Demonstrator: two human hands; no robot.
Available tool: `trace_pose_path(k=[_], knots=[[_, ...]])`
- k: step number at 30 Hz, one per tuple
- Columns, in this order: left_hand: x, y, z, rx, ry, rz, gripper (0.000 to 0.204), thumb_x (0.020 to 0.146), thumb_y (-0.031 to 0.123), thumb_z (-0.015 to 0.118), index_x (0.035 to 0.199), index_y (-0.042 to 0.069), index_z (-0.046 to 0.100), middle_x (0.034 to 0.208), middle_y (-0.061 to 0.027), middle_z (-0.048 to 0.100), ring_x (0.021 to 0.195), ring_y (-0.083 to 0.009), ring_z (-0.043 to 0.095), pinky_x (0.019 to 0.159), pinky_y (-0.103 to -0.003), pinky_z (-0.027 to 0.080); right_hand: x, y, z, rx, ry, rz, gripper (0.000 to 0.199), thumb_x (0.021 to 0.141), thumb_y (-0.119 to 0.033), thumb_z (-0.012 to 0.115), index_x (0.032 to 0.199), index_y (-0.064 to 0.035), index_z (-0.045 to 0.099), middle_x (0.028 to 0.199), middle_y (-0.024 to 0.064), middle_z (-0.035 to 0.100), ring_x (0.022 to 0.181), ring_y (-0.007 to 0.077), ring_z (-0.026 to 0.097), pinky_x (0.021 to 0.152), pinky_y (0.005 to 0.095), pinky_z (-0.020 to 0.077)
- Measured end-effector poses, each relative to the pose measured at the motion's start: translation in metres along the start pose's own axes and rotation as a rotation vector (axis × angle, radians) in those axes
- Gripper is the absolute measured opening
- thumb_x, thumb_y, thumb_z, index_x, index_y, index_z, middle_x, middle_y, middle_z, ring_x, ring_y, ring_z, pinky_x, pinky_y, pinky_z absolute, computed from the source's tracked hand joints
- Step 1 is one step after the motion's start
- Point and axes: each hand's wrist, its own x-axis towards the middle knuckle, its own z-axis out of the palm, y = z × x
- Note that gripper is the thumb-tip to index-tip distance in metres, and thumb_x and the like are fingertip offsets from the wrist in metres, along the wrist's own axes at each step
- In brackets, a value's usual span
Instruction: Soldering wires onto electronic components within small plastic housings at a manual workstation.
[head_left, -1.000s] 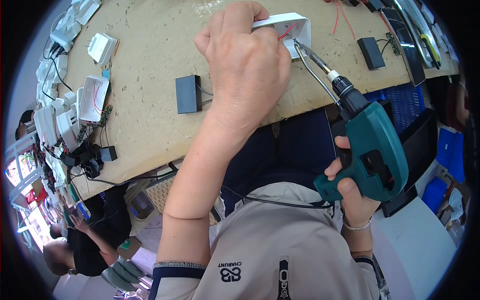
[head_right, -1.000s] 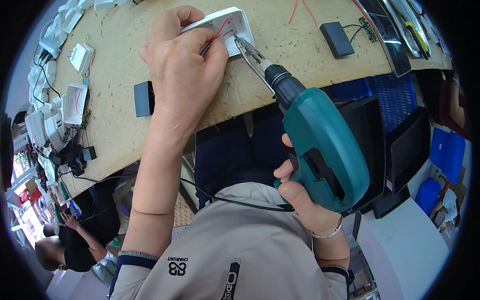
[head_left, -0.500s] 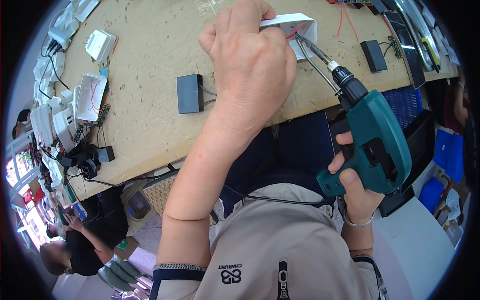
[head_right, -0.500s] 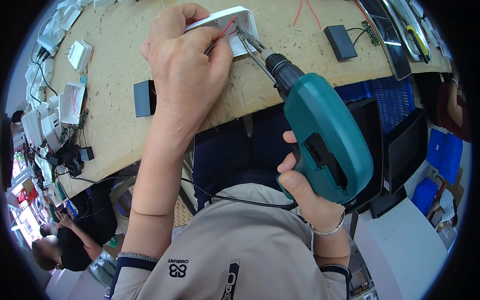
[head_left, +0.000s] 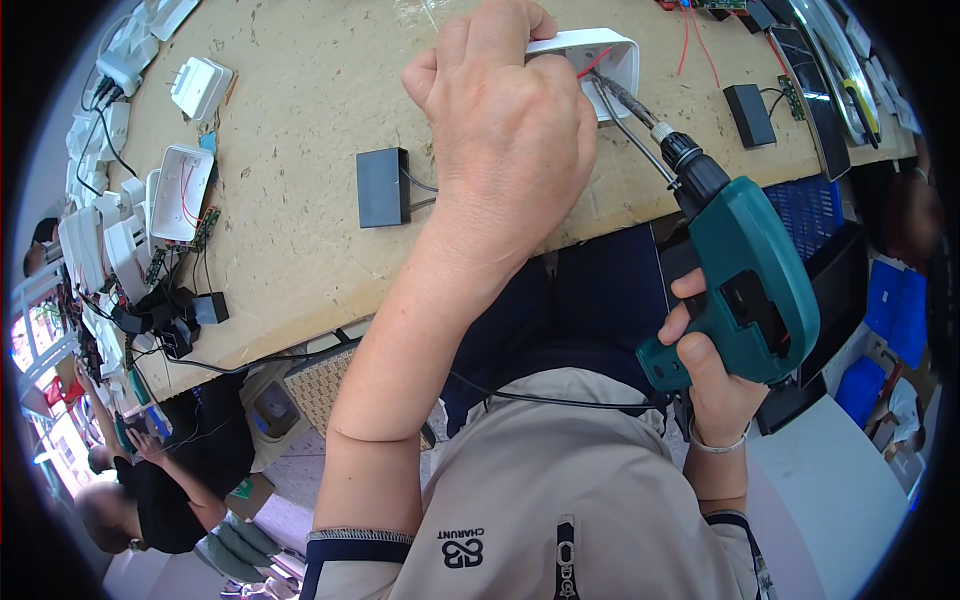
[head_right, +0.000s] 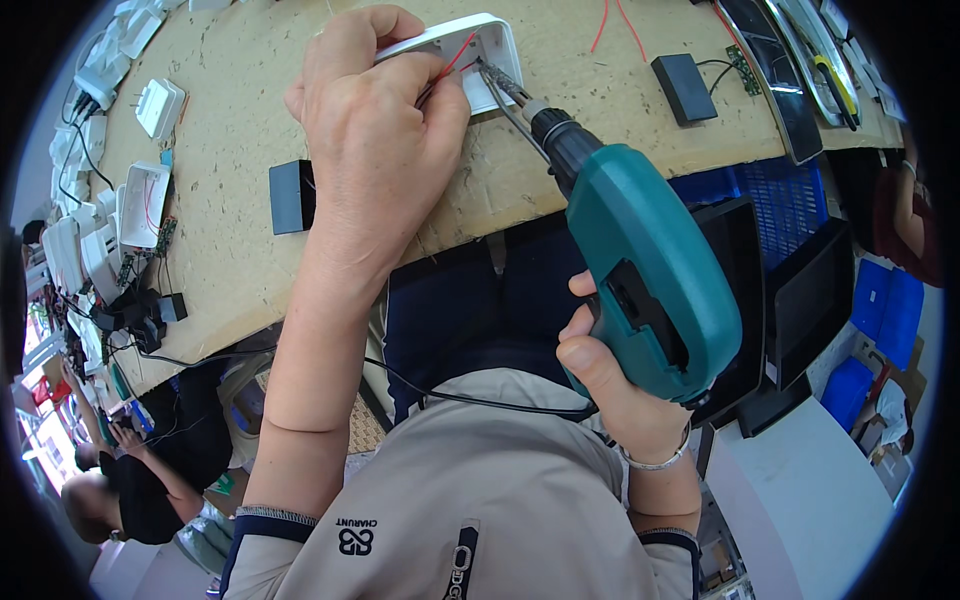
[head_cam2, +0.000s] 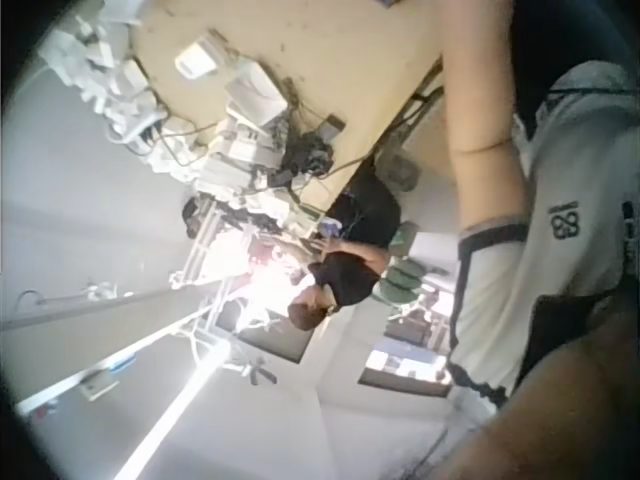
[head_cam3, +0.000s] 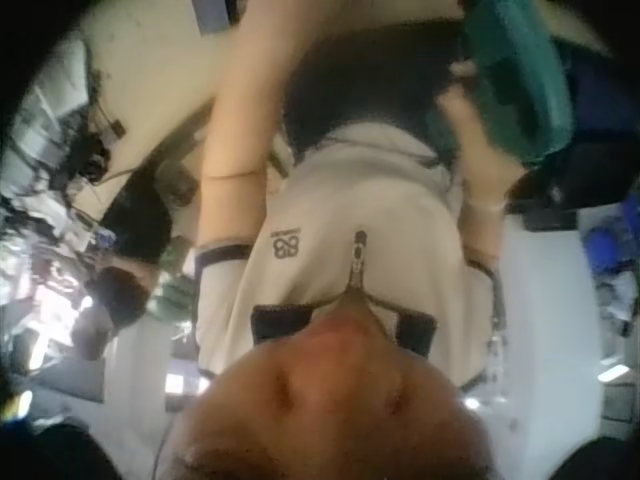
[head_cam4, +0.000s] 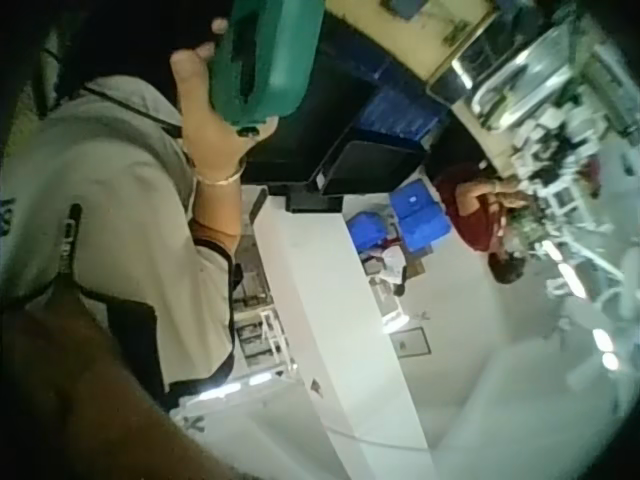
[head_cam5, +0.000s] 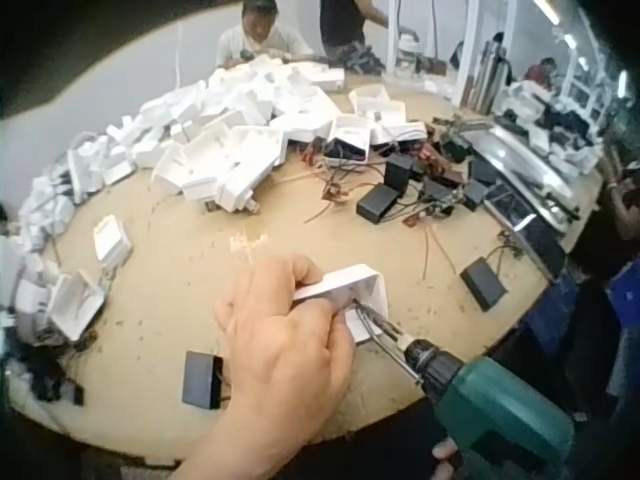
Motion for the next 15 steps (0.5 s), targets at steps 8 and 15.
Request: trace_pose_path(k=[8, 15], knots=[[0.046, 0.039, -0.033, 0.211, -0.679, -0.513, 0.006, 0.063, 0.004, 0.062, 0.067, 0.003, 0.058, 0.091, -0.0094, 0.053, 0.083, -0.0270, 0.050, 0.071, -0.039, 0.032, -0.002, 0.001, -0.002, -0.032, 0.017, -0.009, 0.058, 0.076, -0.022, 0.071, 0.119, 0.0062, 0.044, 0.095, 0.0153, 0.057, 0.070, 0.0165, 0.059, 0.062, 0.0271, 0.0497], [-0.002, -0.001, 0.001, -0.019, 0.009, -0.021, 0.006, 0.063, 0.003, 0.062, 0.067, 0.002, 0.057, 0.091, -0.0097, 0.052, 0.084, -0.0275, 0.049, 0.072, -0.040, 0.032, -0.003, -0.001, 0.001, -0.042, 0.037, -0.042, 0.056, 0.077, -0.022, 0.070, 0.119, 0.0053, 0.045, 0.095, 0.0147, 0.058, 0.072, 0.0165, 0.059, 0.064, 0.0278, 0.0503]])
